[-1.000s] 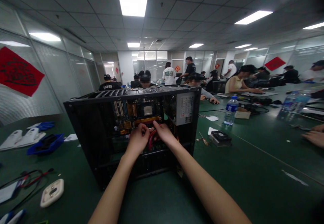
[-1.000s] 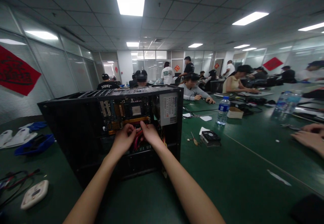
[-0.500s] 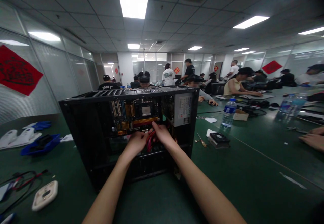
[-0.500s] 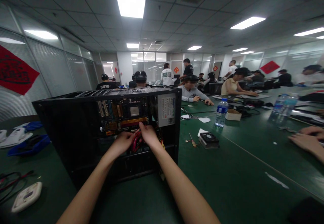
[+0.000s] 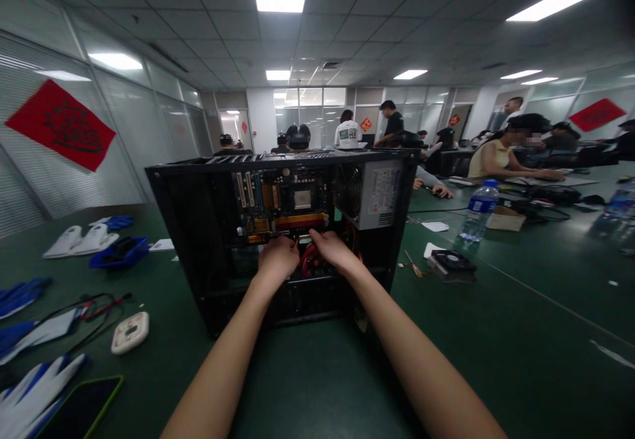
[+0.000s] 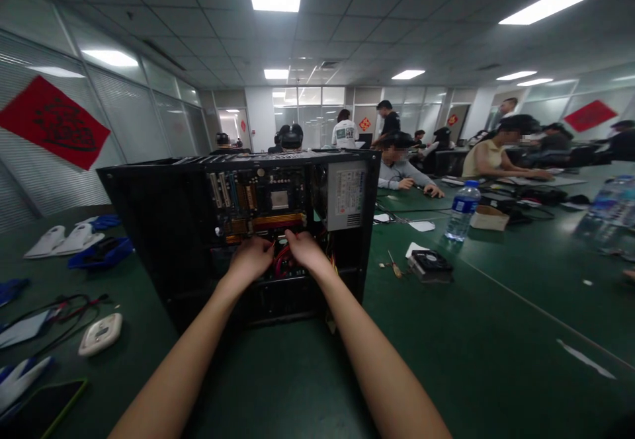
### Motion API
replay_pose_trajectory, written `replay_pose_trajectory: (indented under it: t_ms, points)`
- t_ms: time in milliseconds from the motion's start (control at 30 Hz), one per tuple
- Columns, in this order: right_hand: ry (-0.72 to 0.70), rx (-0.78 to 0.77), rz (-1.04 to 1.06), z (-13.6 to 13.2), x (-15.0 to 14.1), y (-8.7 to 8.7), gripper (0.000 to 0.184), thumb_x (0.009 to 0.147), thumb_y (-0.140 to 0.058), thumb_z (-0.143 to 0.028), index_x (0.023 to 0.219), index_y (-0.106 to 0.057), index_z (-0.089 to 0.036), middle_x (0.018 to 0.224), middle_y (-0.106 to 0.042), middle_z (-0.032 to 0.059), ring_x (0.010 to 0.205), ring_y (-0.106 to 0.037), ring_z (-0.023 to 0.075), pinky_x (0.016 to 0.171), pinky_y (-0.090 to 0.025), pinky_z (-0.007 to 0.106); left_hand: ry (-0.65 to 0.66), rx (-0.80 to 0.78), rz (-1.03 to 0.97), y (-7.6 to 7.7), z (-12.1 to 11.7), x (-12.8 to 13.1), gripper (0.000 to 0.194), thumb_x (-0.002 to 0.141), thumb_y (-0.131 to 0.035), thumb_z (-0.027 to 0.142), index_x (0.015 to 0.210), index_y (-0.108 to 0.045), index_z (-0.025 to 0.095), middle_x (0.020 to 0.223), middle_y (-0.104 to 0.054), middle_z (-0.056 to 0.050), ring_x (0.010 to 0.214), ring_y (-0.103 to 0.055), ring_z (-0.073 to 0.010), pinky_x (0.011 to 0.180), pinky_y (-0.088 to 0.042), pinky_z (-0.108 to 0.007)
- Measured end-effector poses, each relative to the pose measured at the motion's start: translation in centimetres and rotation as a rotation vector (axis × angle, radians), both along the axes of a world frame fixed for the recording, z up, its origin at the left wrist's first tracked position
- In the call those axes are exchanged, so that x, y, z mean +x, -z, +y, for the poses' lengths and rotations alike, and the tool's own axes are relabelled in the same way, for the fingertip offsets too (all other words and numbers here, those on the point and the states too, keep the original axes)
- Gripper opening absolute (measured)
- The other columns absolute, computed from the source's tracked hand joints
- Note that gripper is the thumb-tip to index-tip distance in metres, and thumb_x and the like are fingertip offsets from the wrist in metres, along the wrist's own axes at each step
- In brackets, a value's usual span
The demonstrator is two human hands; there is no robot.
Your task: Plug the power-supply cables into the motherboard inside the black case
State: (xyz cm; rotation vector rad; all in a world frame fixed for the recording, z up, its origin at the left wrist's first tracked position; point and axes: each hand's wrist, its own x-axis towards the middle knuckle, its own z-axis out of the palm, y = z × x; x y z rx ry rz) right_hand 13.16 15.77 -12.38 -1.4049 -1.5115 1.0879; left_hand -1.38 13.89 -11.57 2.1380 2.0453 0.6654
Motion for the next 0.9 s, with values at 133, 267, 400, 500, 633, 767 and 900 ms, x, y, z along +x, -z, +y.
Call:
replay_pose_trajectory:
  t_ms: [133, 267, 400, 500, 633, 767, 900]
  points:
    - [-0.015, -0.002, 0.006, 0.3, 0.1, 0.4, 0.052, 0.103, -0.038, -0.04, 0.064, -0.06, -0.014, 0.061, -0.068, 0.0095, 0.041, -0.055, 0.0131, 0.042, -0.035, 0.023, -0.015, 0.011, 0.019, 0.1, -0.1, 0.3, 0.029, 0.089, -0.051, 0.034, 0.094, -0.076, 0.021, 0.101, -0.076, -0.015, 0.095, -0.07, -0.0294, 0.075, -0.046, -0.033]
    - [-0.03, -0.002, -0.022, 0.4, 0.1, 0.6, 0.05, 0.103, -0.038, -0.04, 0.067, -0.062, -0.014, 0.06, -0.069, 0.009, 0.04, -0.054, 0.0138, 0.043, -0.038, 0.024, -0.029, 0.038, 0.075, 0.1, -0.3, 0.4, 0.036, 0.093, -0.047, 0.039, 0.092, -0.075, 0.017, 0.097, -0.076, -0.018, 0.093, -0.07, -0.0291, 0.074, -0.048, -0.033]
    - [-0.06, 0.027, -0.093, 0.0, 0.1, 0.7, 0.052, 0.103, -0.037, -0.04, 0.065, -0.061, -0.015, 0.06, -0.069, 0.0102, 0.043, -0.057, 0.0155, 0.046, -0.041, 0.025, -0.064, 0.042, 0.137, 0.0, -0.7, 0.4, 0.035, 0.093, -0.048, 0.038, 0.096, -0.075, 0.015, 0.1, -0.075, -0.019, 0.095, -0.071, -0.0315, 0.075, -0.049, -0.035]
    - [-0.07, 0.073, -0.14, -0.1, 0.2, 1.0, 0.053, 0.102, -0.038, -0.041, 0.062, -0.06, -0.016, 0.058, -0.068, 0.0111, 0.045, -0.06, 0.0177, 0.047, -0.042, 0.026, -0.061, 0.034, 0.158, -0.1, -1.0, 0.5, 0.034, 0.092, -0.049, 0.036, 0.096, -0.074, 0.015, 0.099, -0.074, -0.02, 0.096, -0.071, -0.0323, 0.076, -0.05, -0.035]
    - [-0.09, 0.075, -0.131, 0.2, 0.0, 1.4, 0.053, 0.102, -0.039, -0.043, 0.062, -0.06, -0.016, 0.057, -0.068, 0.0096, 0.045, -0.06, 0.0167, 0.048, -0.042, 0.024, -0.058, 0.042, 0.175, -0.2, -1.0, 0.6, 0.035, 0.093, -0.047, 0.034, 0.096, -0.074, 0.014, 0.097, -0.074, -0.02, 0.095, -0.071, -0.0316, 0.075, -0.05, -0.035]
    - [-0.13, 0.037, -0.066, 0.4, -0.2, 1.6, 0.051, 0.103, -0.037, -0.042, 0.068, -0.062, -0.015, 0.057, -0.067, 0.0075, 0.042, -0.058, 0.0153, 0.046, -0.042, 0.024, -0.062, 0.048, 0.19, -0.2, -0.8, 0.8, 0.035, 0.093, -0.046, 0.033, 0.1, -0.074, 0.013, 0.1, -0.074, -0.021, 0.095, -0.071, -0.0327, 0.075, -0.05, -0.036]
    - [-0.14, -0.003, 0.001, 0.5, -0.2, 1.5, 0.045, 0.104, -0.037, -0.037, 0.072, -0.06, -0.015, 0.053, -0.062, 0.0025, 0.039, -0.055, 0.0123, 0.043, -0.038, 0.022, -0.066, 0.017, 0.158, -0.4, -0.5, 1.1, 0.034, 0.093, -0.046, 0.034, 0.095, -0.074, 0.015, 0.098, -0.074, -0.02, 0.094, -0.071, -0.0325, 0.075, -0.05, -0.036]
